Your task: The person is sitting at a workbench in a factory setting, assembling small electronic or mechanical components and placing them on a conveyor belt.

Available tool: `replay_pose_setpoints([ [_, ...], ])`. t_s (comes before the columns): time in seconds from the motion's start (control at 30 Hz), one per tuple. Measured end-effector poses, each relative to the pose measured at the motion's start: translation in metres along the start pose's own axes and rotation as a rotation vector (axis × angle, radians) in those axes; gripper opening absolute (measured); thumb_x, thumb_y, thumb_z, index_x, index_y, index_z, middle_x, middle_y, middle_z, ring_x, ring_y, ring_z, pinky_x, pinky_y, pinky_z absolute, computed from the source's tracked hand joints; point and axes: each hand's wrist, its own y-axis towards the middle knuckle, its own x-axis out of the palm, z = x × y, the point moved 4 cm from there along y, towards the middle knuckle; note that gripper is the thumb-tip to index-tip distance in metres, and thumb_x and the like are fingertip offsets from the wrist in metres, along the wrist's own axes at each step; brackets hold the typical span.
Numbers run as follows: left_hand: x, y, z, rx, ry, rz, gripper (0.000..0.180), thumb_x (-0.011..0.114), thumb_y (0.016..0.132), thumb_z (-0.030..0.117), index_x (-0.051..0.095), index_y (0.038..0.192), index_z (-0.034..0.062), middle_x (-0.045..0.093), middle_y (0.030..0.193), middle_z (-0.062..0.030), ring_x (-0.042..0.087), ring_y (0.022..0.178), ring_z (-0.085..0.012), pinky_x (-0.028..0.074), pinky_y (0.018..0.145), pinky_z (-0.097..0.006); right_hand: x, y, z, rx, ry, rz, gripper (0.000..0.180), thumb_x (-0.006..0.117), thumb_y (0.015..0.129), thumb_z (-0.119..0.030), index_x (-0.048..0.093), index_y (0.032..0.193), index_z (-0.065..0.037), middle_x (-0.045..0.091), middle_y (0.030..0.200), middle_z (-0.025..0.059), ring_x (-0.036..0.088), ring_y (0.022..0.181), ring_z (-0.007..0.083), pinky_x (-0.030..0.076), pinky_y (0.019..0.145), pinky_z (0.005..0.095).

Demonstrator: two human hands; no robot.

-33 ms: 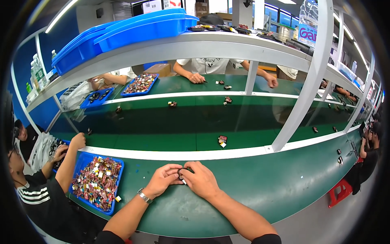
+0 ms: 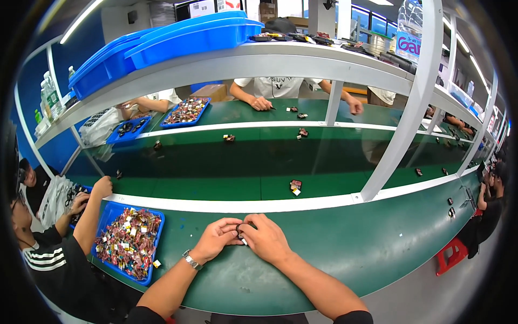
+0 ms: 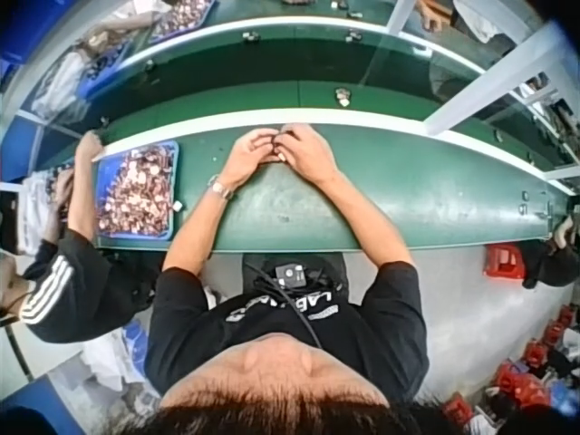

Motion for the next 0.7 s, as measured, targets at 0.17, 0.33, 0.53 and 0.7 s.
replay_pose_setpoints([
  [0.17,0.0,0.0,-0.002,-0.011,0.065,-0.007,0.033,0.048,0.099,-0.003,0.049,0.131,-0.0044,0.063,0.12,-0.0129,0.064,0.106,-0.0183,0.058,0.091,-0.033,-0.001,0.004,0.004,0.006,0.038,-0.063,0.02,0.077,0.073,-0.004,0.066,0.089,-0.008,0.06,0.098,0.0054,0.06,0.092,0.0262,0.053,0.077,0.0369],
  [0.33,0.0,0.001,-0.002,0.001,0.057,-0.009,0.032,0.047,0.098,-0.004,0.05,0.131,-0.0044,0.063,0.119,-0.0129,0.064,0.105,-0.0181,0.058,0.091,-0.033,-0.002,0.001,0.008,-0.033,0.097,-0.16,0.019,0.074,0.075,-0.003,0.063,0.09,-0.007,0.057,0.098,0.0061,0.058,0.089,0.0254,0.052,0.077,0.0368],
  [0.53,-0.001,-0.001,-0.002,-0.015,0.064,0.001,0.033,0.049,0.097,-0.004,0.05,0.131,-0.0038,0.062,0.118,-0.013,0.064,0.105,-0.0187,0.058,0.092,-0.033,-0.002,-0.002,0.012,0.096,0.158,-0.142,0.018,0.077,0.078,-0.01,0.073,0.096,-0.013,0.058,0.106,0.0043,0.057,0.099,0.0242,0.052,0.081,0.0355],
  [0.7,0.0,-0.002,0.001,0.006,0.055,-0.039,0.035,0.053,0.096,-0.003,0.05,0.131,-0.0033,0.062,0.12,-0.013,0.063,0.107,-0.0184,0.057,0.092,-0.033,-0.001,-0.003,0.014,0.142,0.231,-0.133,0.013,0.075,0.081,-0.011,0.073,0.094,-0.013,0.059,0.12,0.0051,0.056,0.109,0.0257,0.053,0.087,0.0347],
])
